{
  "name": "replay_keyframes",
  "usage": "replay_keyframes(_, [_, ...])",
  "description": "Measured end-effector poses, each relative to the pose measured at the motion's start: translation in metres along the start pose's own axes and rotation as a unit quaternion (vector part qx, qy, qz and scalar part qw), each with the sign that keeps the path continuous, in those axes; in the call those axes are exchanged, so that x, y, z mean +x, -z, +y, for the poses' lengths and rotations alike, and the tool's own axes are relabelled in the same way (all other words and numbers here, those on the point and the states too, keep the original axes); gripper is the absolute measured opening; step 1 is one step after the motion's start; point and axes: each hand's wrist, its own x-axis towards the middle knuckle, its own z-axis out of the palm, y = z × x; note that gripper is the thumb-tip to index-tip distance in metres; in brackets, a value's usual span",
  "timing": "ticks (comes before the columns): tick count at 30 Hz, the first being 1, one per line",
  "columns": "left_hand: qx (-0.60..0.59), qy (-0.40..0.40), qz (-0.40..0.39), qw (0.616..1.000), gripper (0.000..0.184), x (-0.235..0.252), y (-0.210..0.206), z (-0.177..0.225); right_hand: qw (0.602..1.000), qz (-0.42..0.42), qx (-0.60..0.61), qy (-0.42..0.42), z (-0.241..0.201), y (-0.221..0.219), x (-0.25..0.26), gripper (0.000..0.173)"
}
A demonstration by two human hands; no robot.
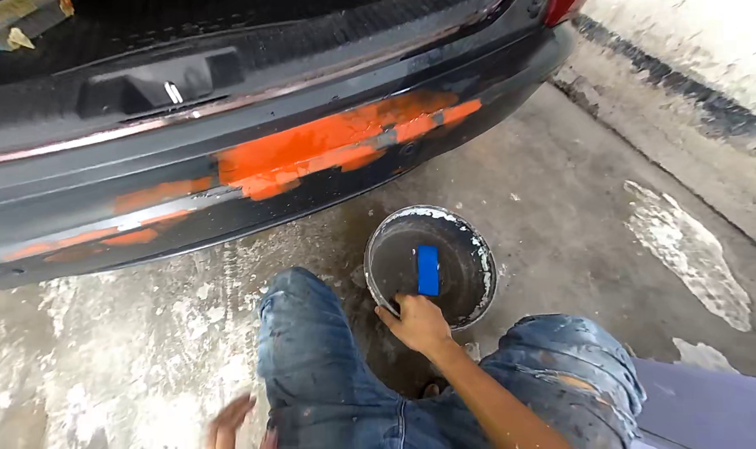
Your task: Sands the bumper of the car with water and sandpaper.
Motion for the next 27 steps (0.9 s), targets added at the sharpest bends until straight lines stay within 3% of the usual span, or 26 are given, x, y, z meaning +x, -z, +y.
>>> replay_keyframes(3, [0.021, -0.122, 0.044, 0.991, 0.039, 0.080, -0.014, 0.038, 0.988, 0.141, 0.044, 0.037, 0.007, -0.011, -0.003, 0.067])
replay_keyframes(5, [0.018, -0.204, 0.049, 0.978, 0.029, 0.132, -0.030, 0.067, 0.952, 0.277, 0.055, 0.115, 0.017, -0.028, -0.003, 0.070])
replay_keyframes(7, [0.007, -0.228, 0.000, 0.974, 0.028, 0.172, -0.057, 0.098, 0.906, 0.371, 0.078, 0.187, 0.027, -0.039, -0.001, 0.063])
replay_keyframes(9, [0.013, -0.187, -0.104, 0.977, 0.041, 0.203, -0.094, 0.122, 0.872, 0.410, 0.140, 0.227, 0.032, -0.041, -0.001, 0.058])
replay_keyframes(12, [0.060, -0.132, -0.267, 0.953, 0.078, 0.230, -0.162, 0.130, 0.836, 0.420, 0.275, 0.221, 0.033, -0.037, -0.001, 0.064])
replay_keyframes(14, [0.082, -0.157, -0.311, 0.934, 0.072, 0.235, -0.198, 0.125, 0.808, 0.401, 0.373, 0.216, 0.035, -0.029, 0.000, 0.064])
replay_keyframes(17, [0.093, -0.196, -0.278, 0.936, 0.043, 0.233, -0.231, 0.117, 0.799, 0.332, 0.477, 0.153, 0.042, -0.013, 0.005, 0.051])
replay_keyframes(22, [0.069, -0.174, -0.089, 0.978, 0.034, 0.221, -0.265, 0.107, 0.831, 0.146, 0.537, -0.009, 0.065, 0.010, 0.059, 0.030])
replay_keyframes(24, [0.043, -0.179, -0.066, 0.981, 0.032, 0.220, -0.266, 0.103, 0.864, 0.113, 0.491, -0.021, 0.068, 0.010, 0.093, 0.026])
replay_keyframes(27, [0.025, -0.179, -0.046, 0.983, 0.029, 0.219, -0.266, 0.101, 0.970, 0.027, 0.240, 0.023, 0.062, 0.005, 0.137, 0.028])
